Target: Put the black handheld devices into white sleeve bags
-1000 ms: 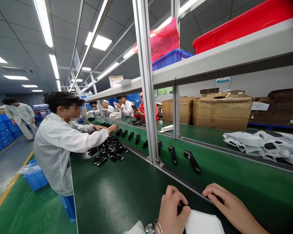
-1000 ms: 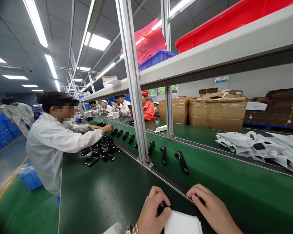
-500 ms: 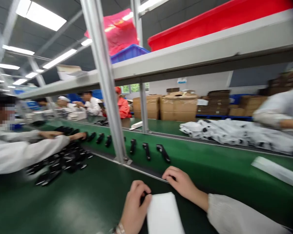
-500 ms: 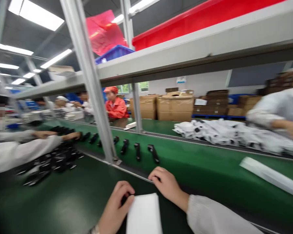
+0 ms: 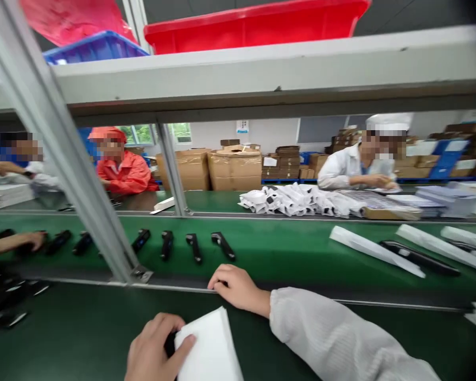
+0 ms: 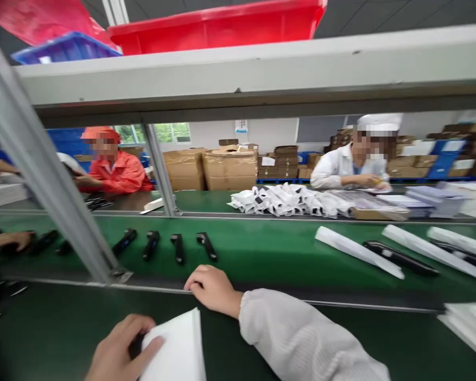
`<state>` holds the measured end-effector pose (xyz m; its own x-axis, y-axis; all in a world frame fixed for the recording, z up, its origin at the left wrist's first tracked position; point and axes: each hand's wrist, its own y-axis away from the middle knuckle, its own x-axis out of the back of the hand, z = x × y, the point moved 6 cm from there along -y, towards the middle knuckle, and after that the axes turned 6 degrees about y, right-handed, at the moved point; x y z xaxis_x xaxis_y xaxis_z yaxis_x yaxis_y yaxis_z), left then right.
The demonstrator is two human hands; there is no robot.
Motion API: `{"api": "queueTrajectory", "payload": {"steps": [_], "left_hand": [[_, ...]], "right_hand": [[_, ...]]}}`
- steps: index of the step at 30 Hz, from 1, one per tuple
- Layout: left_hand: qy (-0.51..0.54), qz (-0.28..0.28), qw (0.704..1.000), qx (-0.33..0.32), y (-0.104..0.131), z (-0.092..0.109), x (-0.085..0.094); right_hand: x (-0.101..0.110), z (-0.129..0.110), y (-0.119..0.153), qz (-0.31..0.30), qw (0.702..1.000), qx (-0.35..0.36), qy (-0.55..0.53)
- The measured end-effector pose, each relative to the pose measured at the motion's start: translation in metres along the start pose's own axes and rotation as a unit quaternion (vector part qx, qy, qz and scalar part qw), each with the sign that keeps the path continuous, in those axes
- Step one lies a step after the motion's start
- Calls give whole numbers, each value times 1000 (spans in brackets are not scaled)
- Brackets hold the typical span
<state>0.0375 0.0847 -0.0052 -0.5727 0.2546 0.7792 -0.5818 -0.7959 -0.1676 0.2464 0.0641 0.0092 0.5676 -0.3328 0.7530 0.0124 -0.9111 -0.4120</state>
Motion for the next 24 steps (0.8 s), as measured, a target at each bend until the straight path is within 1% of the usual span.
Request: {"api": "queueTrajectory", "payload": {"steps": [3, 6, 8, 10, 14, 16, 18, 19, 21, 24], "left_hand": [[8, 17, 999, -26, 6, 21, 5], [28, 42, 999, -16, 9, 25, 9], [31, 54, 998, -15, 12, 25, 12], [21, 62, 998, -25, 14, 27, 14], [0, 67, 997, -37, 16, 32, 14], [0, 60, 998, -27, 16, 32, 12], [6, 50, 999, -13, 16, 31, 11], [10, 45, 999, -9, 15, 30, 10], [17, 37, 999, -10, 15, 30, 9], [19, 33, 999, -37, 13, 33, 7]], "right_hand": [[-2, -2, 3, -11, 1000, -2, -21], [-4, -3, 3, -29, 999, -12, -28], [-5, -2, -3, -37, 999, -28, -21], [-6, 2, -17, -38, 998, -57, -2], [-13, 20, -65, -35, 989, -135, 40], [-19, 32, -85, -41, 983, -172, 38], [-24, 45, -96, -48, 978, -203, 14], [-25, 50, -96, -51, 976, -214, -6], [-24, 56, -89, -56, 971, -224, -61], [-17, 50, -63, -61, 964, -213, -149]]}}
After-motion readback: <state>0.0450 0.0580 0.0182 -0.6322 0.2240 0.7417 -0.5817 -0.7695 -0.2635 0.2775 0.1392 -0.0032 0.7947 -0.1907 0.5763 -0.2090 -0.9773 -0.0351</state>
